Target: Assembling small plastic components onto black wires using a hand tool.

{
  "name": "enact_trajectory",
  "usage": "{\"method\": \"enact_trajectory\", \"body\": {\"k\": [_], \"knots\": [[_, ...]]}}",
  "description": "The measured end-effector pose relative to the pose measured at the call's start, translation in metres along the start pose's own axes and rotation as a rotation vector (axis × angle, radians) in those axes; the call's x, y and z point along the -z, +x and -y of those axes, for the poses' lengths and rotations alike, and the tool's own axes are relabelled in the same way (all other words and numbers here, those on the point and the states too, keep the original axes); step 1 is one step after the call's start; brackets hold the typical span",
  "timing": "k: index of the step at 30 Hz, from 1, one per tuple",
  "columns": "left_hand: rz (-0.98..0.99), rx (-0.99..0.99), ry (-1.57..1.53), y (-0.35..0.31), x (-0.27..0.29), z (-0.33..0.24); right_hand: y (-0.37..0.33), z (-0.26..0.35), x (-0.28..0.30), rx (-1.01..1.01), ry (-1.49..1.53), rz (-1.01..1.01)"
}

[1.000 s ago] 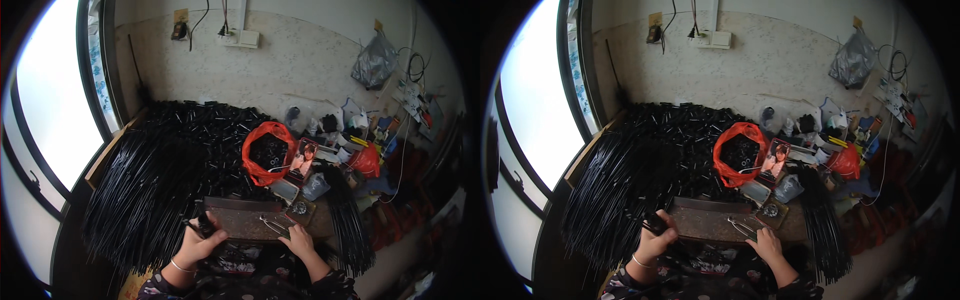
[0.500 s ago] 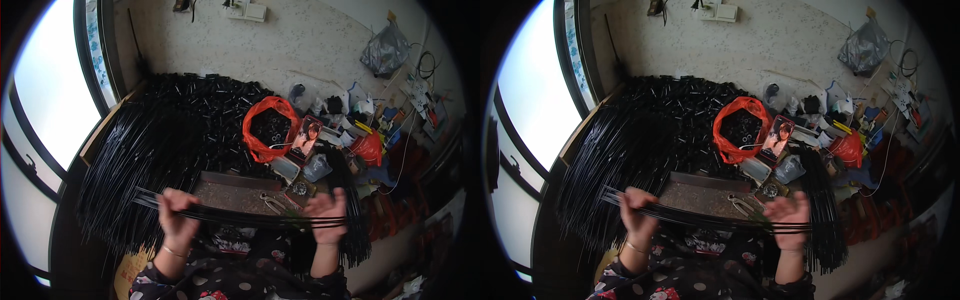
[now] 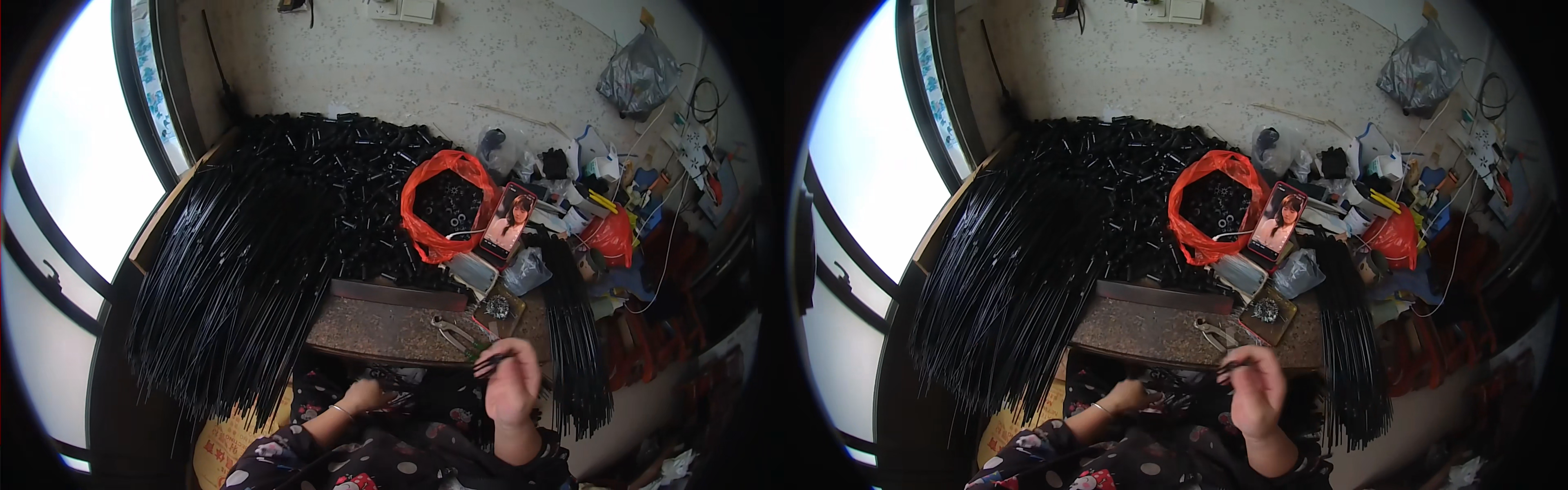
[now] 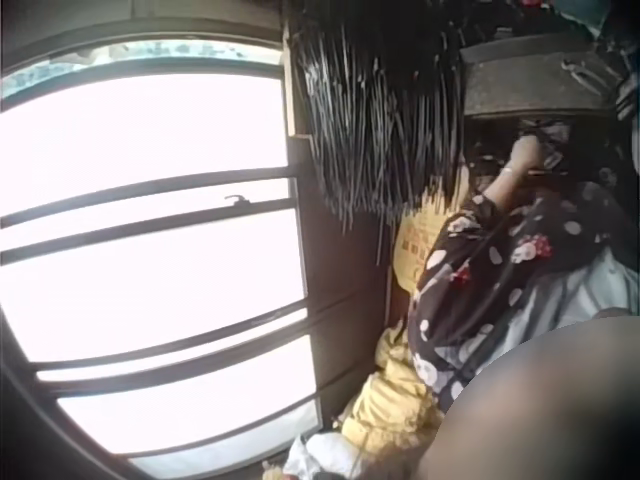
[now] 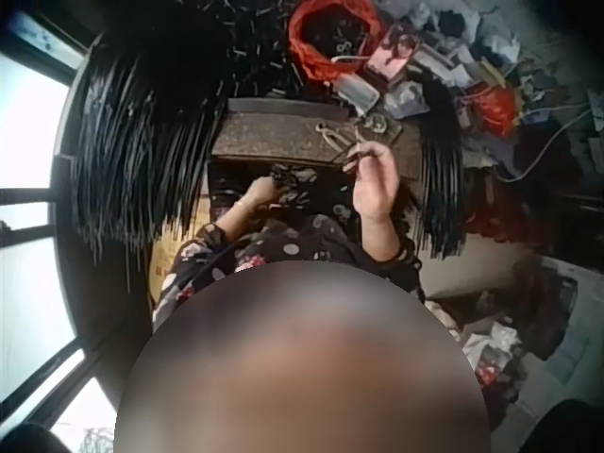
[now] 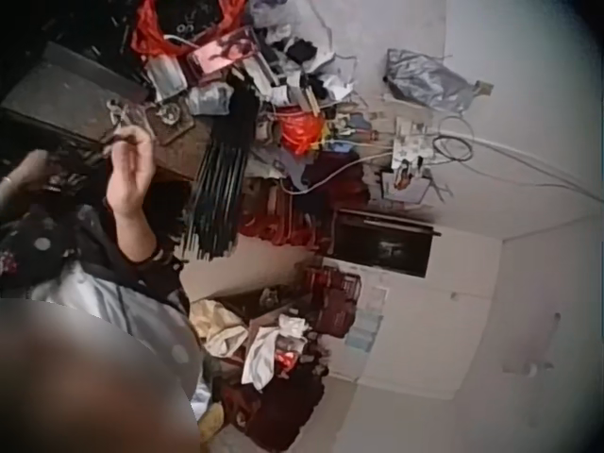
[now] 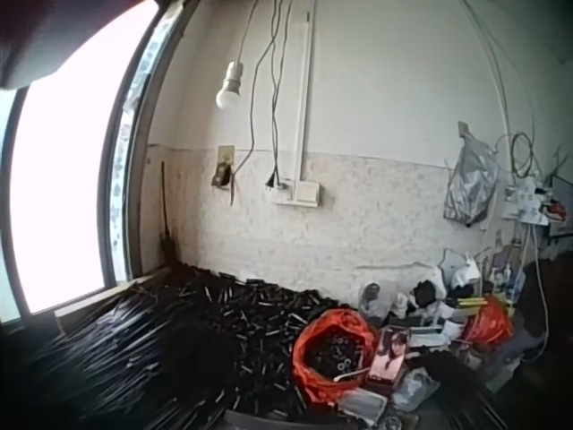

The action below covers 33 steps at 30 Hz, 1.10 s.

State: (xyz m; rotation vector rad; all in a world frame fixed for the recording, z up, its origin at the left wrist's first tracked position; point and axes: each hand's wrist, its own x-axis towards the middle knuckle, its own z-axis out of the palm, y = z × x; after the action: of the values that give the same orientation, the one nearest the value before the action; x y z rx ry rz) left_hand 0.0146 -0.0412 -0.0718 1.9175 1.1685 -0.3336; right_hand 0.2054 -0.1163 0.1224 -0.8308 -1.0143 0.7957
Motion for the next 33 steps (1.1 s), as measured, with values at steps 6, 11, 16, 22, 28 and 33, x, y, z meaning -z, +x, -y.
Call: {"method": "enact_trajectory", "body": {"k": [6,11,16,22,28,33], "knots": [[-0.553,-0.996,-0.622,-0.098,0.135,-0.134,0.017,-0.007,-0.004,-0.258,0.153,0.101],[-0.893,-0.878,-0.414,-0.098,0.128,-0.146,0.023,-0.007,-0.007,-0.08,-0.075,0.036],[-0.486,-0.886,-0.665,-0.053,0.142,-0.149,0.04,-0.03,0.019,-0.137,0.124,-0.002],[-0.881,-0.628,-0.173,0.116,0.236,-0.156,0.078,-0.067,0.042,-0.244,0.302,-0.172],[-0.844,-0.165,0.498,0.189,0.256,-0.167,0.078,-0.058,0.059,-0.299,0.257,-0.077],[-0.995,-0.29,0.271,0.155,0.259,-0.145,0.075,-0.047,0.054,-0.353,0.233,-0.098]]}}
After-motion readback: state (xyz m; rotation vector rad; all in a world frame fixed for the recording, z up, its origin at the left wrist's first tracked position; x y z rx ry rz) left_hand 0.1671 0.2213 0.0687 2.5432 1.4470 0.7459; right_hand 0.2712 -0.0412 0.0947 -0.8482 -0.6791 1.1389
